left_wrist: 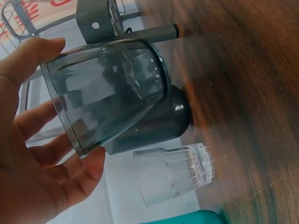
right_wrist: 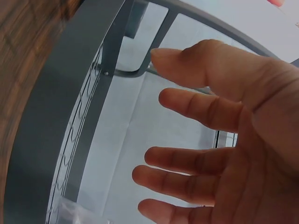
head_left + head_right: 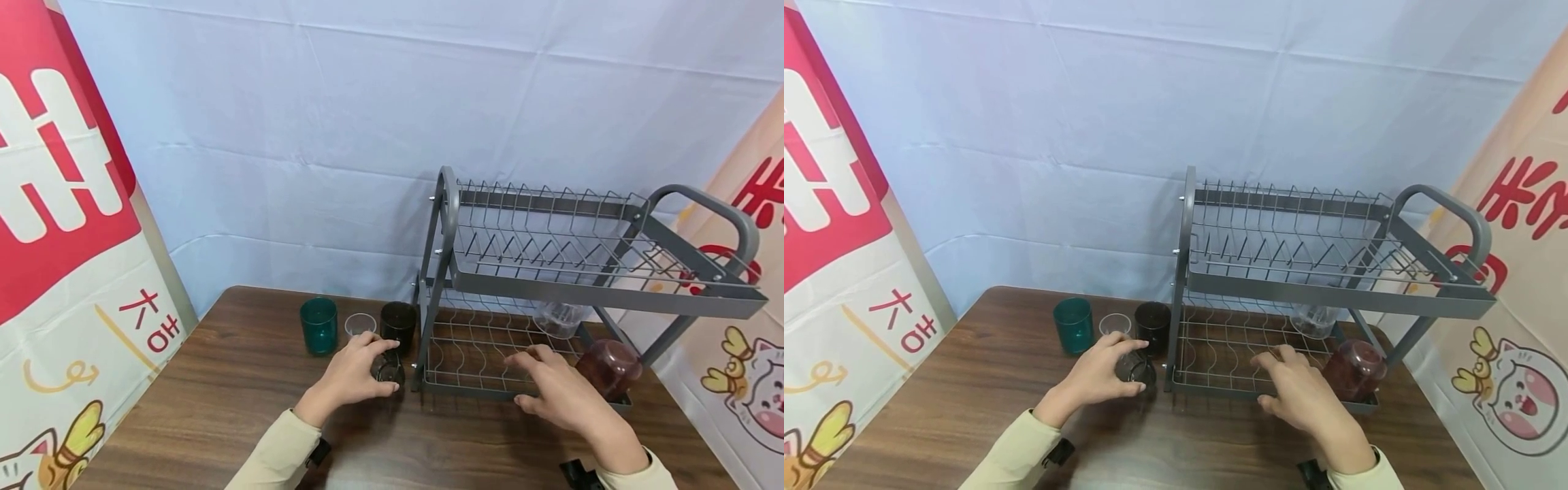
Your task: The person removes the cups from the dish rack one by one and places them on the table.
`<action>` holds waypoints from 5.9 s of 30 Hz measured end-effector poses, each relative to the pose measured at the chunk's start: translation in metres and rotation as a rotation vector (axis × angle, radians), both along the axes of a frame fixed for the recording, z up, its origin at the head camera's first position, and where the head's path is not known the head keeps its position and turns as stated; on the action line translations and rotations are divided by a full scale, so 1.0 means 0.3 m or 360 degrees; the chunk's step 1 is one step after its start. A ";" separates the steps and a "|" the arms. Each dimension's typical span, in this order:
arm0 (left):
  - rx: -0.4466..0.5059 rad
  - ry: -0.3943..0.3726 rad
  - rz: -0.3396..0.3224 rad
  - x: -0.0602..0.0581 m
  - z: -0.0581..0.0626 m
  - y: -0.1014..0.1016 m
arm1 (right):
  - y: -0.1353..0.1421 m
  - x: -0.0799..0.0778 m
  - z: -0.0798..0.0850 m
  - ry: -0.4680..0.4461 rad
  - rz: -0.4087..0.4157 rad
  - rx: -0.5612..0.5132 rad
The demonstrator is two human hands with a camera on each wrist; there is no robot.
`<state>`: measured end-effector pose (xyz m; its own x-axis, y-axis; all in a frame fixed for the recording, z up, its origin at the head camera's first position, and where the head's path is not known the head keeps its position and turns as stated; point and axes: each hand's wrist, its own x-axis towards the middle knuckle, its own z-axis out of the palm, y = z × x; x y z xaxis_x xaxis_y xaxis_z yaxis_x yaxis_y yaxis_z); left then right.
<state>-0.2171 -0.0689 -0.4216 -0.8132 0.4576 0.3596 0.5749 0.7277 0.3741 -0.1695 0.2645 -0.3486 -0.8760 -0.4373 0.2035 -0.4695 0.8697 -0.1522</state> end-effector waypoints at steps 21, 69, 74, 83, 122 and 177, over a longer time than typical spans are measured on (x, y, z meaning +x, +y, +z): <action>-0.0144 -0.0032 0.0042 -0.057 -0.022 0.047 | 0.089 -0.029 0.018 -0.0002 -0.0246 0.0115; -0.0270 -0.0050 -0.0001 -0.080 -0.043 0.089 | 0.240 -0.093 0.057 -0.0059 -0.0545 0.0115; -0.0247 -0.0066 -0.0002 -0.079 -0.041 0.087 | 0.255 -0.094 0.057 -0.0121 -0.0583 0.0091; -0.0222 -0.0032 -0.0004 -0.070 -0.045 0.086 | 0.296 -0.104 0.041 -0.0145 -0.0600 0.0042; -0.0431 0.0024 0.0086 -0.026 0.064 0.049 | 0.303 -0.117 0.113 0.0024 -0.0412 0.0103; 0.0003 0.0072 0.0106 0.144 0.033 -0.041 | 0.073 0.083 0.016 0.0501 -0.0156 -0.0397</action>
